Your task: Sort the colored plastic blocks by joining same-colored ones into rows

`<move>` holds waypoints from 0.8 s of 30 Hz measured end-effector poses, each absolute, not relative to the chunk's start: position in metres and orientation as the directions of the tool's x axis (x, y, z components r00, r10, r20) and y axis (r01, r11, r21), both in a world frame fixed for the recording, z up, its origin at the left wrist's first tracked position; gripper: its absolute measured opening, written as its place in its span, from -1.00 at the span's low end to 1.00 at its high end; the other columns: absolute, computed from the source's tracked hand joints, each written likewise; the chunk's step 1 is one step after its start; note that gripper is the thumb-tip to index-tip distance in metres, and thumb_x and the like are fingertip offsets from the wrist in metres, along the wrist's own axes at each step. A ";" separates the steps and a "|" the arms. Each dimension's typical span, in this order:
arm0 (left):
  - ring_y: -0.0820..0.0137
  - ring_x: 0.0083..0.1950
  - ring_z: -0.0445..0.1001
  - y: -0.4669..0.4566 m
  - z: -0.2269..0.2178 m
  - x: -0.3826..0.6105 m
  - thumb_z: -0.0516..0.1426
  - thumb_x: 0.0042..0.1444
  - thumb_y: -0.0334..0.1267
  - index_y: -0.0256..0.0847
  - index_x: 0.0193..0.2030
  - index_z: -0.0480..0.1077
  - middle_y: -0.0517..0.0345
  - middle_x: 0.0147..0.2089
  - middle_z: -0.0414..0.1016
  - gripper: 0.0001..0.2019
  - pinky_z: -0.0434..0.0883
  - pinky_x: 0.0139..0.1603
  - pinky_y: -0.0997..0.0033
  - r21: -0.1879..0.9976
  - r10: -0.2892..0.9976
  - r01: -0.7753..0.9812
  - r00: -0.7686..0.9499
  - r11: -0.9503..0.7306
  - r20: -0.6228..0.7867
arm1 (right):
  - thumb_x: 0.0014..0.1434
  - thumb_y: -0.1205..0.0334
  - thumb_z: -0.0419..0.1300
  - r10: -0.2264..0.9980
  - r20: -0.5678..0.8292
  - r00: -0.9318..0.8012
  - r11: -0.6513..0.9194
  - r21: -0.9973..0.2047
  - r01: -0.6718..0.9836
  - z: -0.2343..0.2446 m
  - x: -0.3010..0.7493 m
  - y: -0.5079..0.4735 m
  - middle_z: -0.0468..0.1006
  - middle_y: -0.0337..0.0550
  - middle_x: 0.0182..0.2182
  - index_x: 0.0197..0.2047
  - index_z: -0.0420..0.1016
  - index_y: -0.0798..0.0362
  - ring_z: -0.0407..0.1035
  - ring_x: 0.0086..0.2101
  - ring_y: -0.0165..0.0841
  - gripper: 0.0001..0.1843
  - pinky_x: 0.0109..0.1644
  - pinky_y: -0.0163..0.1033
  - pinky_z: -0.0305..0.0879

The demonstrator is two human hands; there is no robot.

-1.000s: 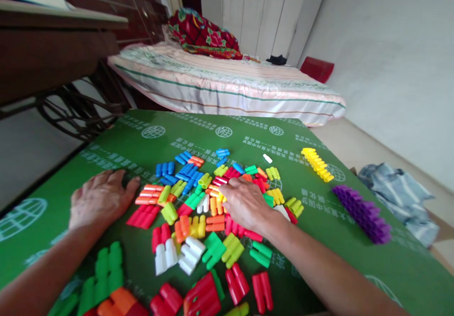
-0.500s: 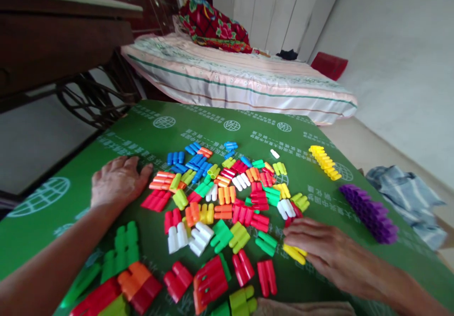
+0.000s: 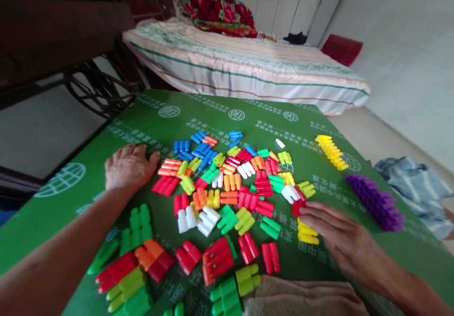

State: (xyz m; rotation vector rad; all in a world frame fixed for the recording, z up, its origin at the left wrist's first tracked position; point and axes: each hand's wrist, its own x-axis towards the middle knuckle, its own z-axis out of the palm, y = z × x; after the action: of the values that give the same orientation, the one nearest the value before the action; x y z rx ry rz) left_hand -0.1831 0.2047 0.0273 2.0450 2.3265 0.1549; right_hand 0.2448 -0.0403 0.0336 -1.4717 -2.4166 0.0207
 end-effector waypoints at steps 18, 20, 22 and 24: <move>-0.13 0.37 0.09 0.202 0.028 -0.181 -0.26 0.16 0.16 -0.40 0.27 0.17 -0.32 0.36 0.12 -0.25 0.11 0.33 -0.17 0.117 0.991 0.986 -0.122 0.116 0.047 | 0.34 0.17 -0.05 0.948 0.290 -0.134 0.147 -0.024 0.989 0.018 0.212 -0.055 0.60 -0.09 -0.27 -0.18 0.53 -0.01 0.51 -0.35 -0.30 -0.68 -0.31 -0.23 0.40; -0.13 0.36 0.09 0.203 0.028 -0.181 -0.26 0.16 0.16 -0.41 0.27 0.18 -0.33 0.36 0.13 -0.24 0.12 0.33 -0.17 0.112 0.992 0.987 -0.120 0.114 0.048 | 0.33 0.14 -0.04 0.949 0.294 -0.111 0.126 -0.034 0.991 0.018 0.213 -0.058 0.60 -0.08 -0.25 -0.15 0.52 -0.02 0.52 -0.34 -0.28 -0.70 -0.29 -0.21 0.41; -0.13 0.35 0.11 0.205 0.027 -0.182 -0.28 0.14 0.18 -0.40 0.26 0.19 -0.33 0.35 0.15 -0.22 0.15 0.31 -0.18 0.095 0.992 0.989 -0.114 0.109 0.047 | 0.31 0.06 0.03 0.949 0.308 -0.067 0.072 -0.006 0.997 0.015 0.213 -0.062 0.60 -0.06 -0.24 -0.10 0.51 0.00 0.52 -0.35 -0.24 -0.70 -0.31 -0.19 0.42; -0.14 0.33 0.14 0.208 0.025 -0.185 -0.31 0.12 0.22 -0.38 0.25 0.20 -0.32 0.33 0.17 -0.19 0.18 0.28 -0.19 0.071 0.993 0.992 -0.109 0.106 0.047 | 0.27 0.03 0.09 0.946 0.321 -0.034 0.027 0.029 0.999 0.011 0.209 -0.066 0.60 -0.03 -0.26 -0.08 0.49 0.03 0.51 -0.38 -0.22 -0.69 -0.35 -0.17 0.42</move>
State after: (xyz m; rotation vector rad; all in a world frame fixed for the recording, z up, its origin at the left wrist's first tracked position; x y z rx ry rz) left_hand -0.1852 0.2084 0.0249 2.0881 2.3266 0.1314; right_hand 0.2090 -0.0657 0.0114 -2.0216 -2.0861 -0.3645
